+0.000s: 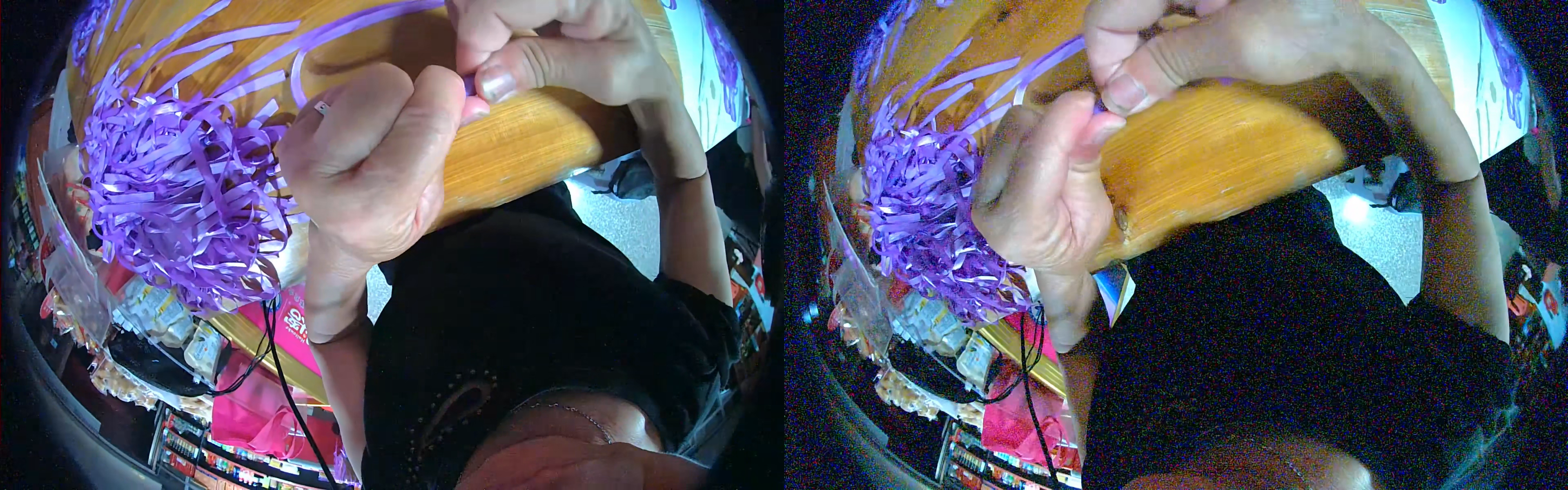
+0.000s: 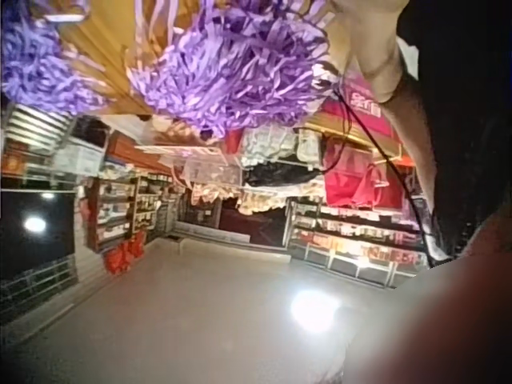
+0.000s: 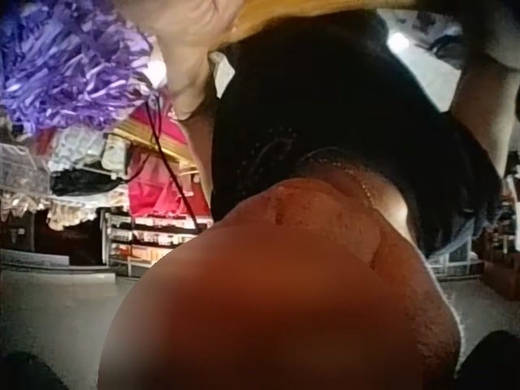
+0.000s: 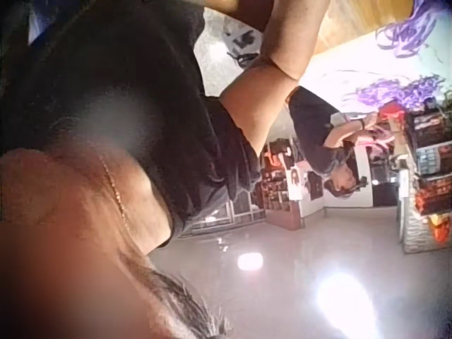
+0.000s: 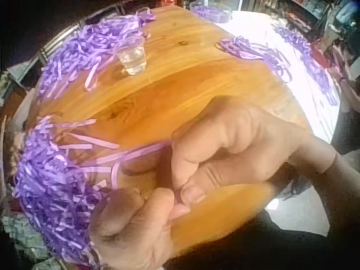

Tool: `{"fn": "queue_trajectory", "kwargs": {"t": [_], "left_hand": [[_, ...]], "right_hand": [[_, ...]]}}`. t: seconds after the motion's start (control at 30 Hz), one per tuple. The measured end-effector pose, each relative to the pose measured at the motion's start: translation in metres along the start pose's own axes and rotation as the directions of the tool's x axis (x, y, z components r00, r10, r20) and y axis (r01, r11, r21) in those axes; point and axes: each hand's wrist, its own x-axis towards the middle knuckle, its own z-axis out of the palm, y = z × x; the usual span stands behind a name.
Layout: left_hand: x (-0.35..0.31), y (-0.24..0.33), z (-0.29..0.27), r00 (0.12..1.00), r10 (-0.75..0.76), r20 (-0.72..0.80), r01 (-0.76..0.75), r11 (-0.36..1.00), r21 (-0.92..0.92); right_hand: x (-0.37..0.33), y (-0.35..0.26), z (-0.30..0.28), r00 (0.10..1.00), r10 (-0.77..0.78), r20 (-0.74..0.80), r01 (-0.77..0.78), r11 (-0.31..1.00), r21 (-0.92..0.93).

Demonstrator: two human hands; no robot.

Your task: The person is manually assembling purple plastic pom-poms by grouping and tying individual ribbon strands.

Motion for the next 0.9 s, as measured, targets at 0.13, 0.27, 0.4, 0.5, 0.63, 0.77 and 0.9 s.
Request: {"fn": "queue_trajectory", "kwargs": {"t": [0.13, 0.27, 0.4, 0.5, 0.63, 0.77, 0.9], "left_hand": [[-0.003, -0.005, 0.001, 0.999, 0.025, -0.04, -0.022, 0.998, 0.063], [-0.005, -0.013, 0.009, 0.971, -0.072, -0.228, 0.07, 0.997, -0.013], [-0.003, -0.009, 0.013, 0.948, -0.194, -0.254, 0.166, 0.978, -0.13], [-0.001, -0.005, 0.01, 0.938, -0.273, -0.215, 0.214, 0.941, -0.261], [-0.001, -0.008, 0.003, 0.92, -0.376, -0.115, 0.33, 0.897, -0.295], [0.008, -0.013, 0.0, 0.887, -0.455, -0.079, 0.388, 0.828, -0.406], [0.0, -0.021, -0.011, 0.839, -0.531, -0.121, 0.398, 0.749, -0.53]], "right_hand": [[0.001, 0.013, 0.005, 0.956, -0.29, 0.041, 0.283, 0.949, 0.137], [-0.001, 0.005, 0.012, 0.993, 0.086, -0.077, -0.054, 0.934, 0.352], [0.001, 0.014, 0.0, 0.897, -0.441, -0.027, 0.442, 0.897, 0.0], [-0.002, 0.005, 0.003, 0.93, -0.356, -0.093, 0.337, 0.925, -0.174], [0.0, 0.007, 0.007, 0.843, -0.531, -0.086, 0.459, 0.794, -0.399], [-0.016, -0.029, -0.009, 0.956, -0.203, -0.211, 0.148, 0.956, -0.252], [-0.02, -0.007, -0.016, 0.828, -0.138, -0.544, 0.344, 0.89, 0.298]]}}
